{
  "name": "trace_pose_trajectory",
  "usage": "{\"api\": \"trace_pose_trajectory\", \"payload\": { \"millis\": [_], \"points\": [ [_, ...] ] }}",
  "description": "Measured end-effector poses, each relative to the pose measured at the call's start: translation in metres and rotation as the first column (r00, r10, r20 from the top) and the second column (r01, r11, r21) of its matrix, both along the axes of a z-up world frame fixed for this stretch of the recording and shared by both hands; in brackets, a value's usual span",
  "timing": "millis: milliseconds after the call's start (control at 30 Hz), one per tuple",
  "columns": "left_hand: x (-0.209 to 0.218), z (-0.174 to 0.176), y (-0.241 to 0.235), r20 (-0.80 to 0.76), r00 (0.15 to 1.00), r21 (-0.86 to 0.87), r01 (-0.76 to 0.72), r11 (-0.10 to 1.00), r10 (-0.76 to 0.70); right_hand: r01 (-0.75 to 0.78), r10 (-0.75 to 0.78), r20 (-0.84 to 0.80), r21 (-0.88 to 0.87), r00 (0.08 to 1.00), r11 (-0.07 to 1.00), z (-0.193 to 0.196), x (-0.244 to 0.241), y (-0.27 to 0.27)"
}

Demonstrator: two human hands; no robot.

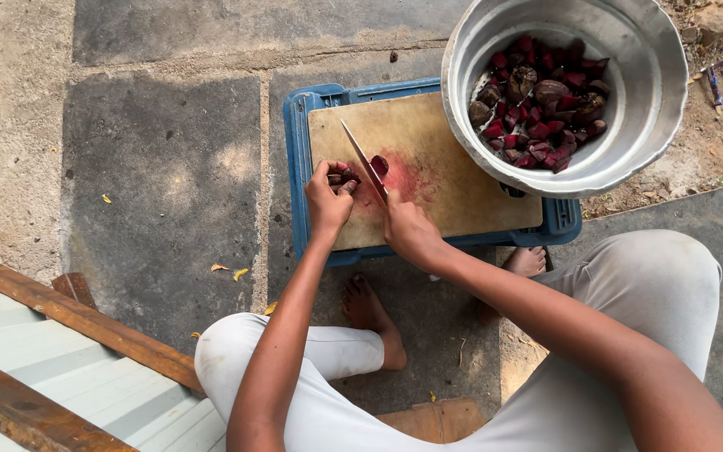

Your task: The person sits on outdoor steps and uses a knife to cut dark red fruits on a wooden board, placing the cut pieces into a metal colander. The person occasionally wipes the knife blade with their hand.

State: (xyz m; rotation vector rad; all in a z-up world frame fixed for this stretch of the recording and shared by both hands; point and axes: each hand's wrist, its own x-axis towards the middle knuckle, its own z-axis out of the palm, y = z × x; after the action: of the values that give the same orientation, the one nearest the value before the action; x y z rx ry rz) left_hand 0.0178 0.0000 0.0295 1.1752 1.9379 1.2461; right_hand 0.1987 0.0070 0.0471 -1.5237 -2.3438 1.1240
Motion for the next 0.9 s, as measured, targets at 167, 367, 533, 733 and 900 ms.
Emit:
{"api": "trace_pose_trajectory", "payload": {
  "millis": [167, 367, 533, 733, 900],
  "points": [
    [-0.003, -0.003, 0.003, 0.035, 0.999, -0.008, 0.008, 1.0, -0.007, 0.057, -0.06, -0.098, -0.037, 0.993, 0.998, 0.01, 0.006, 0.009],
    [-0.002, 0.003, 0.005, -0.012, 1.0, -0.026, 0.019, 0.999, -0.019, 0.127, -0.171, -0.131, -0.294, 0.976, 0.947, 0.022, 0.009, 0.013],
    [-0.001, 0.009, 0.007, 0.002, 0.999, -0.037, 0.039, 0.999, -0.039, 0.062, -0.206, -0.281, -0.446, 0.937, 0.893, 0.016, 0.016, 0.021],
    [0.0, 0.007, 0.01, 0.018, 0.995, -0.065, 0.098, 0.993, -0.097, 0.006, -0.261, -0.388, -0.55, 0.884, 0.835, -0.009, 0.023, 0.028],
    [-0.002, 0.004, 0.013, 0.042, 0.992, -0.073, 0.12, 0.99, -0.118, -0.026, -0.246, -0.415, -0.55, 0.876, 0.835, -0.017, 0.026, 0.031]
  ]
}}
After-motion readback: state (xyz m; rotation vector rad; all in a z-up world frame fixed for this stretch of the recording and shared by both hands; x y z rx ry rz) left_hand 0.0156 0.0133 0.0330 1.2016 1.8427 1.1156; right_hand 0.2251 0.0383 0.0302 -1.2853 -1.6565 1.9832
